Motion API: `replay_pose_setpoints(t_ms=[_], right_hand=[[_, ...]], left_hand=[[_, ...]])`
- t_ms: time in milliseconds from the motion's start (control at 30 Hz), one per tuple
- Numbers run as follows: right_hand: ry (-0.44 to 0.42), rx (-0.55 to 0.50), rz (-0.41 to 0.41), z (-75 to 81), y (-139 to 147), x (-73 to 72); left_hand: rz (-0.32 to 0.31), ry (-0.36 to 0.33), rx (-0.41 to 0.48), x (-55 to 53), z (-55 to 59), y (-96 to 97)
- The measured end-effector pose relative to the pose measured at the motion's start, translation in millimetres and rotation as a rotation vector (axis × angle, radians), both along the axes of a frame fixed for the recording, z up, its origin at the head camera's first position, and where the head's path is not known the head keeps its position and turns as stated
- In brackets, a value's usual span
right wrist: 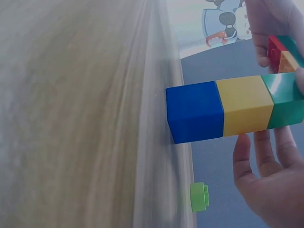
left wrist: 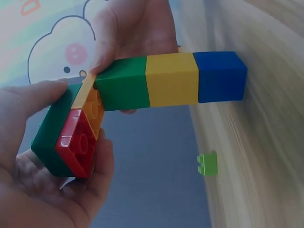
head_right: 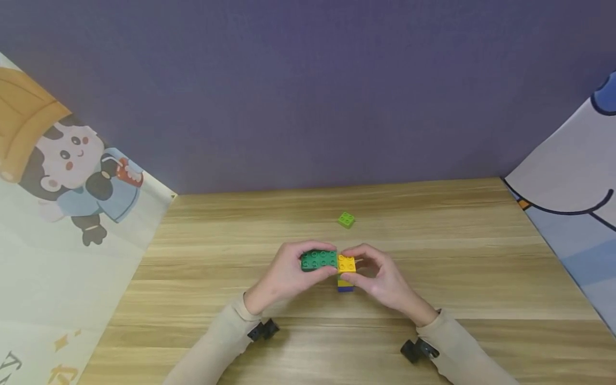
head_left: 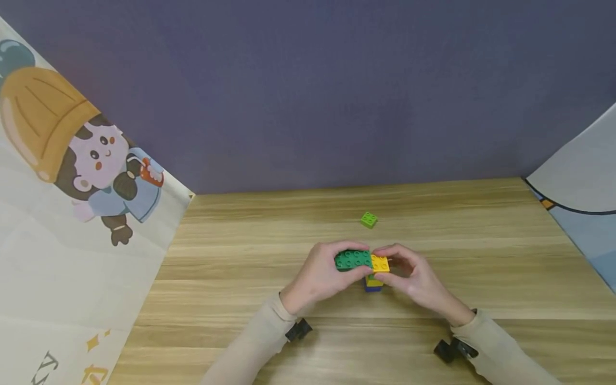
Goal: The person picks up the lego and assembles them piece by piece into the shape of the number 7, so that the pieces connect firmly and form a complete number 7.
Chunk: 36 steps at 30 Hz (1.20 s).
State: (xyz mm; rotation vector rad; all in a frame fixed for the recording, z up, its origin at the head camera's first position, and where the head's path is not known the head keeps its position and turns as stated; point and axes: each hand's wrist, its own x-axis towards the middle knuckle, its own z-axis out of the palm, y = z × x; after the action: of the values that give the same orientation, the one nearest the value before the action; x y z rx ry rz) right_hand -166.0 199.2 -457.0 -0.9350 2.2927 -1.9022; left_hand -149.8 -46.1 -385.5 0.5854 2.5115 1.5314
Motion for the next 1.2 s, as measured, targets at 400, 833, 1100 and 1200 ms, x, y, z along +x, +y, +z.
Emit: replay_pose_setpoints(t_ms=[400, 833, 1100, 1200], right_hand=[[0.02, 0.0, -0.015, -5.9, 2.5, -1.6], [-0.053, 0.024, -0.062, -2.9, 2.5, 3.7], [-0.08, 0.042, -0.055, -2.4, 2.9, 2.0], [-0.088, 0.043, -0.05, -2.0, 3.0, 1.4]], left_hand=[[-0.059, 0.171, -0.198, -7.9, 0.3, 4.7], [-0.033, 0.192, -0.272, -6.5, -1.3, 10.1], [-0.035, 0.22, -0.296, -6.9, -1.2, 9.4], [-0.037, 0.247, -0.305, -7.3, -0.3, 9.7]])
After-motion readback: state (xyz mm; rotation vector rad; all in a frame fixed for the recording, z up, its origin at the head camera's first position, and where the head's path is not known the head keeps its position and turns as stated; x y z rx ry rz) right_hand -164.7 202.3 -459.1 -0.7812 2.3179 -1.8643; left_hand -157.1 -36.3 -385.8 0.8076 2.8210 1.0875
